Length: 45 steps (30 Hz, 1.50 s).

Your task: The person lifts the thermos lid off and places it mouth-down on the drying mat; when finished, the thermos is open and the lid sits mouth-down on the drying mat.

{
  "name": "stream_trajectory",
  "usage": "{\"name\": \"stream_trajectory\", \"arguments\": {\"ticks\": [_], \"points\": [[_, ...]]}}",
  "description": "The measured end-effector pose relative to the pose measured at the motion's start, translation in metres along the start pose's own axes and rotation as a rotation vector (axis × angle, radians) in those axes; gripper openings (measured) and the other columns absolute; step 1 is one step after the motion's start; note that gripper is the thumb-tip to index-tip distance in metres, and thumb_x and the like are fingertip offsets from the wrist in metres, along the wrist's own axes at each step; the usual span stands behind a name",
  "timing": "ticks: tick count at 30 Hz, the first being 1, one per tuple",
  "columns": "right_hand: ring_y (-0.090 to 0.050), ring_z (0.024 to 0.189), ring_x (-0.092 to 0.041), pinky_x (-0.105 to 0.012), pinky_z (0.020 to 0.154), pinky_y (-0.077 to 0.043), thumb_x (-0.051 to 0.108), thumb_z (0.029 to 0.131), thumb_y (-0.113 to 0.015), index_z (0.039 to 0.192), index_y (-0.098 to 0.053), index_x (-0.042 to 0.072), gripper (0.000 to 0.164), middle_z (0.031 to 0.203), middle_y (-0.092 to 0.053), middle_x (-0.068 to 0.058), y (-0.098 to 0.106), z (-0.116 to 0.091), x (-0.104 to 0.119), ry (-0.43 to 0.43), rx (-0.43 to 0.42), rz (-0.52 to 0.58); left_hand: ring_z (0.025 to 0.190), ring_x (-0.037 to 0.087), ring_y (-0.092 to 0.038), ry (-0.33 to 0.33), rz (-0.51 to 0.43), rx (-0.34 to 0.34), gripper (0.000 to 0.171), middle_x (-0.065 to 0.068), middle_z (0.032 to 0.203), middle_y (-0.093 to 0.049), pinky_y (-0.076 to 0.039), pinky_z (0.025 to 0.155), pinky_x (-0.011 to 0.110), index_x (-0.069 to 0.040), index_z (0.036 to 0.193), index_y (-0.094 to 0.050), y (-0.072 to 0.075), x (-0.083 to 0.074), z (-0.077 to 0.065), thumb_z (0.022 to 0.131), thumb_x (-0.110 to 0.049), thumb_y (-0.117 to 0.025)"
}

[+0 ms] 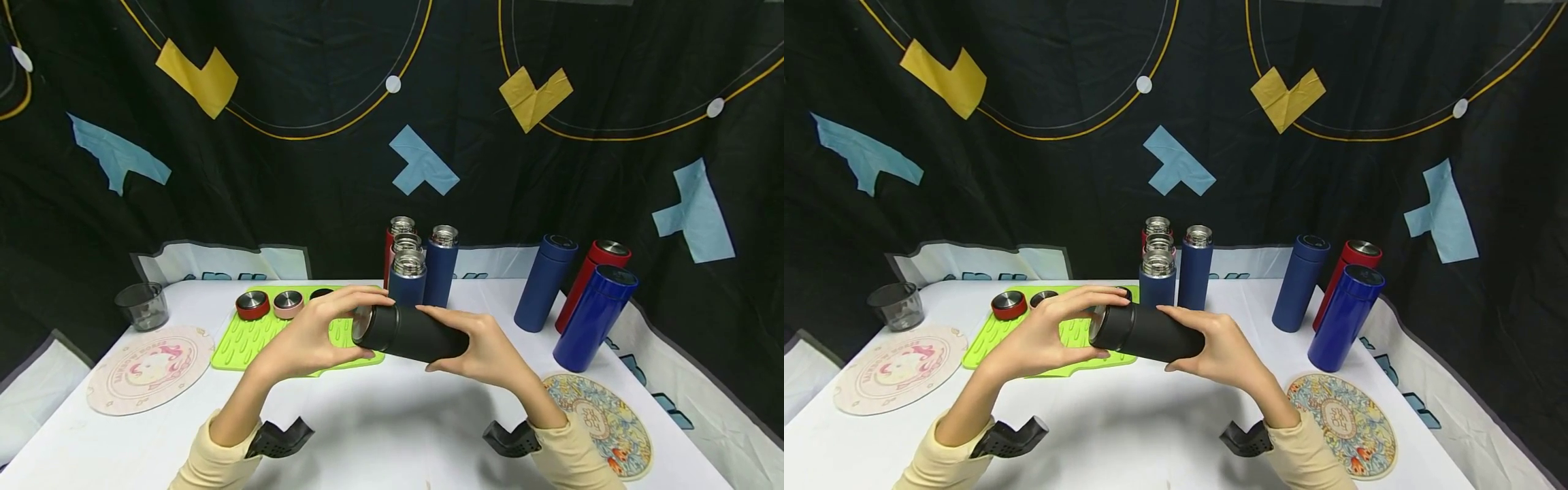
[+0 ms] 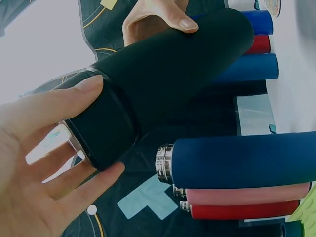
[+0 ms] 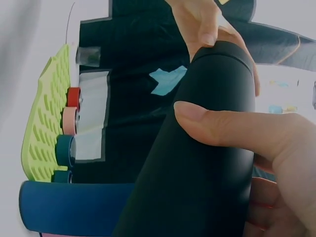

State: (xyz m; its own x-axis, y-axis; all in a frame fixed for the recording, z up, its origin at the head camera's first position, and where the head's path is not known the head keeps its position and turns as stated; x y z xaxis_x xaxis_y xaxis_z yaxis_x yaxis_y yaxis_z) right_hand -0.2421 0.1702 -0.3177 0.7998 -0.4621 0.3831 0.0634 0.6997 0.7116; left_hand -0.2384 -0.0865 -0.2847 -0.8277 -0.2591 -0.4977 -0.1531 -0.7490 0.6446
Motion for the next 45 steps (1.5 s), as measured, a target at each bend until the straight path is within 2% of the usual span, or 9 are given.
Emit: {"name": "stream_trajectory", "arguments": {"ticks": [4, 10, 14, 17, 25, 30, 37, 41, 45], "points": [[-0.064, 0.103, -0.015, -0.034, 0.080, -0.055, 0.020, 0.060, -0.094, 0.137, -0.056, 0.020, 0.085, 0.125, -0.063, 0.002, 0.0001, -0.0007, 0.0003, -0.002, -0.005, 0.002, 0.121, 0.015, -0.052, -0.013, 0.009, -0.014, 0.067, -0.005, 0.134, -0.055, -0.052, 0.090, 0.037, -0.022, 0.130, -0.060, 0.0001, -0.0006, 0.0004, 0.070, -0.012, -0.088], [-0.062, 0.110, -0.018, -0.038, 0.085, -0.054, 0.020, 0.060, -0.094, 0.137, -0.056, 0.020, 0.085, 0.126, -0.062, -0.001, -0.0008, -0.0009, 0.0011, 0.018, -0.040, -0.046, 0.106, 0.011, -0.060, 0.095, 0.002, -0.056, 0.066, -0.007, 0.131, -0.057, -0.056, 0.076, 0.025, -0.022, 0.131, -0.058, -0.0016, -0.0003, 0.0001, 0.072, -0.028, -0.087], [-0.061, 0.111, -0.019, -0.039, 0.087, -0.054, 0.020, 0.060, -0.094, 0.137, -0.056, 0.020, 0.086, 0.127, -0.062, -0.001, -0.0009, -0.0005, 0.0014, 0.017, -0.044, -0.062, 0.094, 0.011, -0.062, 0.145, 0.003, -0.088, 0.067, -0.006, 0.124, -0.061, -0.056, 0.071, 0.023, -0.020, 0.130, -0.058, -0.0012, 0.0008, 0.0000, 0.071, -0.037, -0.085], [-0.062, 0.111, -0.019, -0.039, 0.087, -0.054, 0.020, 0.060, -0.094, 0.136, -0.056, 0.019, 0.085, 0.126, -0.062, -0.002, -0.0007, 0.0002, 0.0019, 0.018, -0.041, -0.067, 0.093, 0.010, -0.061, 0.158, 0.013, -0.082, 0.067, -0.007, 0.123, -0.061, -0.056, 0.072, 0.023, -0.020, 0.131, -0.058, -0.0012, 0.0015, 0.0002, 0.073, -0.040, -0.084], [-0.063, 0.109, -0.019, -0.037, 0.085, -0.055, 0.019, 0.059, -0.094, 0.136, -0.057, 0.019, 0.085, 0.125, -0.063, -0.002, -0.0005, 0.0010, 0.0028, 0.020, -0.021, -0.052, 0.113, 0.011, -0.056, 0.096, 0.022, -0.001, 0.064, -0.008, 0.134, -0.054, -0.055, 0.083, 0.031, -0.024, 0.132, -0.056, -0.0027, 0.0002, 0.0014, 0.075, -0.036, -0.083], [-0.063, 0.109, -0.019, -0.038, 0.085, -0.054, 0.019, 0.060, -0.094, 0.136, -0.057, 0.019, 0.085, 0.125, -0.063, -0.002, -0.0010, 0.0012, 0.0027, 0.017, -0.013, -0.046, 0.113, 0.011, -0.056, 0.090, 0.031, 0.007, 0.064, -0.007, 0.135, -0.053, -0.055, 0.084, 0.033, -0.024, 0.132, -0.056, -0.0025, -0.0006, 0.0016, 0.075, -0.032, -0.084], [-0.063, 0.108, -0.019, -0.037, 0.084, -0.055, 0.018, 0.059, -0.094, 0.136, -0.057, 0.018, 0.085, 0.125, -0.063, -0.003, -0.0031, 0.0012, 0.0010, 0.016, -0.007, -0.036, 0.110, 0.010, -0.057, 0.104, 0.036, 0.011, 0.064, -0.007, 0.134, -0.055, -0.054, 0.084, 0.034, -0.019, 0.132, -0.057, -0.0031, -0.0010, 0.0008, 0.075, -0.029, -0.085], [-0.062, 0.109, -0.020, -0.038, 0.085, -0.054, 0.018, 0.059, -0.094, 0.136, -0.057, 0.018, 0.085, 0.125, -0.063, -0.003, -0.0032, 0.0012, 0.0010, 0.019, -0.008, -0.038, 0.110, 0.010, -0.057, 0.101, 0.034, 0.016, 0.065, -0.007, 0.134, -0.054, -0.054, 0.085, 0.033, -0.019, 0.132, -0.057, -0.0031, -0.0003, 0.0005, 0.075, -0.030, -0.085], [-0.062, 0.111, -0.020, -0.039, 0.086, -0.054, 0.018, 0.059, -0.094, 0.136, -0.057, 0.018, 0.085, 0.125, -0.063, -0.003, -0.0022, 0.0014, 0.0024, 0.027, -0.009, -0.035, 0.112, 0.012, -0.057, 0.087, 0.027, 0.028, 0.069, -0.006, 0.135, -0.053, -0.054, 0.085, 0.033, -0.022, 0.133, -0.056, -0.0025, 0.0004, 0.0005, 0.072, -0.023, -0.087]]}}
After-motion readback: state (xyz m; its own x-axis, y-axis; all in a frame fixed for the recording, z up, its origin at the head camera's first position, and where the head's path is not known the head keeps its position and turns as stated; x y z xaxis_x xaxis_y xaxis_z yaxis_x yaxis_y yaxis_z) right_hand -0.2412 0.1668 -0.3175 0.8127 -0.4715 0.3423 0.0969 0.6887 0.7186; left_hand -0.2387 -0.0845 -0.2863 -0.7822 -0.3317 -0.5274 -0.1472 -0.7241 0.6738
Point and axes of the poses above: each hand's wrist, its own z-axis towards the middle knuckle, its own y-axis out of the back of the hand, x = y × z, the point moved 3 cm from there along z, towards the middle knuckle
